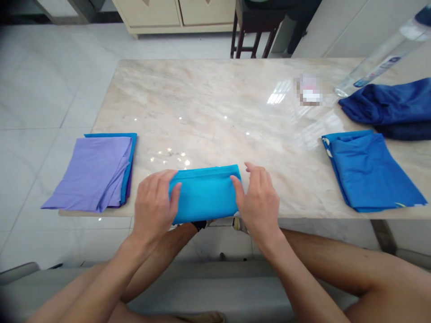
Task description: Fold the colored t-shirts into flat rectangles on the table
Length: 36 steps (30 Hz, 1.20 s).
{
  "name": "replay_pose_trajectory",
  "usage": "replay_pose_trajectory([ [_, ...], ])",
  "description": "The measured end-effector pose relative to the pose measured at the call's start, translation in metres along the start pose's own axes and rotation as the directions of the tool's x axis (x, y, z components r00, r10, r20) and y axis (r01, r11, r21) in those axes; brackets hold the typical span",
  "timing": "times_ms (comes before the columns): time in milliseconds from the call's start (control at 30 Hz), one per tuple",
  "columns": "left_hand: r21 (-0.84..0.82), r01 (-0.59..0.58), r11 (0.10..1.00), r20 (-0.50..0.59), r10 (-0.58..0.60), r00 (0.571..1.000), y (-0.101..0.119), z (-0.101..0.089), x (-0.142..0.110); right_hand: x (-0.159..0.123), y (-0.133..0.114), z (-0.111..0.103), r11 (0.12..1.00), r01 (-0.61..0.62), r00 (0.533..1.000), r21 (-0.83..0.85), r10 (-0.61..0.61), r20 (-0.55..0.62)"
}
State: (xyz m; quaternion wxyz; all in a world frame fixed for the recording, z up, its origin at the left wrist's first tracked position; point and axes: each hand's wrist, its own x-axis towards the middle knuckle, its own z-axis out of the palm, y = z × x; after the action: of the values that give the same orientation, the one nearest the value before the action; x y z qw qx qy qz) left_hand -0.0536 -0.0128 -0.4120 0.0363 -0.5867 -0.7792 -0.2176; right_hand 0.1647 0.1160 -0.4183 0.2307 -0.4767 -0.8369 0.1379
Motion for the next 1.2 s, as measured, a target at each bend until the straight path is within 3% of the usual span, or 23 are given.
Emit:
replay_pose_trajectory([
  [33,-0.017,-0.108,0.994,0.032,0.108,0.994,0.009,0.004,-0.003,-0.004,-0.006,0.001,0.993,0.119,0.992,-0.009,-0.119,0.039],
  [100,-0.061,-0.243,0.968,0.125,0.249,0.961,0.021,0.016,-0.007,-0.012,-0.015,0.009,0.944,0.328,0.930,0.023,-0.327,0.168],
  [167,-0.078,-0.264,0.961,0.218,0.274,0.936,0.024,0.029,-0.011,-0.018,-0.015,0.022,0.911,0.408,0.872,0.059,-0.408,0.270],
  [333,-0.036,-0.115,0.993,0.287,0.120,0.950,0.003,0.041,-0.013,-0.020,-0.001,0.043,0.959,0.283,0.913,-0.002,-0.269,0.307],
  [533,-0.018,-0.109,0.994,0.326,0.109,0.939,-0.030,0.044,0.004,-0.007,0.000,0.050,0.985,0.157,0.942,-0.069,-0.128,0.309],
  [633,0.055,-0.017,0.998,0.358,-0.004,0.934,-0.052,0.033,0.018,0.005,0.012,0.039,0.995,0.065,0.938,-0.081,-0.033,0.344],
  [700,0.083,0.026,0.996,0.295,-0.049,0.954,-0.064,0.015,0.018,0.004,0.025,0.020,0.996,0.075,0.937,-0.038,-0.057,0.343],
  [767,0.047,-0.035,0.998,0.203,0.025,0.979,-0.072,-0.007,0.008,-0.006,0.039,-0.003,0.977,0.209,0.932,0.036,-0.210,0.294],
  [833,-0.037,-0.195,0.980,0.172,0.198,0.965,-0.074,-0.023,-0.010,-0.023,0.051,-0.024,0.907,0.408,0.873,0.099,-0.420,0.247],
  [933,-0.165,-0.429,0.888,0.226,0.457,0.860,-0.073,-0.027,-0.037,-0.047,0.059,-0.033,0.777,0.614,0.732,0.138,-0.626,0.268],
  [1000,-0.205,-0.509,0.836,0.256,0.548,0.796,-0.072,-0.016,-0.049,-0.054,0.060,-0.023,0.739,0.661,0.685,0.131,-0.666,0.296],
  [1067,-0.207,-0.536,0.818,0.253,0.575,0.778,-0.071,0.000,-0.054,-0.055,0.060,-0.007,0.737,0.665,0.684,0.118,-0.665,0.301],
  [1200,-0.174,-0.538,0.825,0.178,0.564,0.807,-0.072,0.021,-0.053,-0.052,0.065,0.022,0.753,0.649,0.716,0.108,-0.652,0.249],
])
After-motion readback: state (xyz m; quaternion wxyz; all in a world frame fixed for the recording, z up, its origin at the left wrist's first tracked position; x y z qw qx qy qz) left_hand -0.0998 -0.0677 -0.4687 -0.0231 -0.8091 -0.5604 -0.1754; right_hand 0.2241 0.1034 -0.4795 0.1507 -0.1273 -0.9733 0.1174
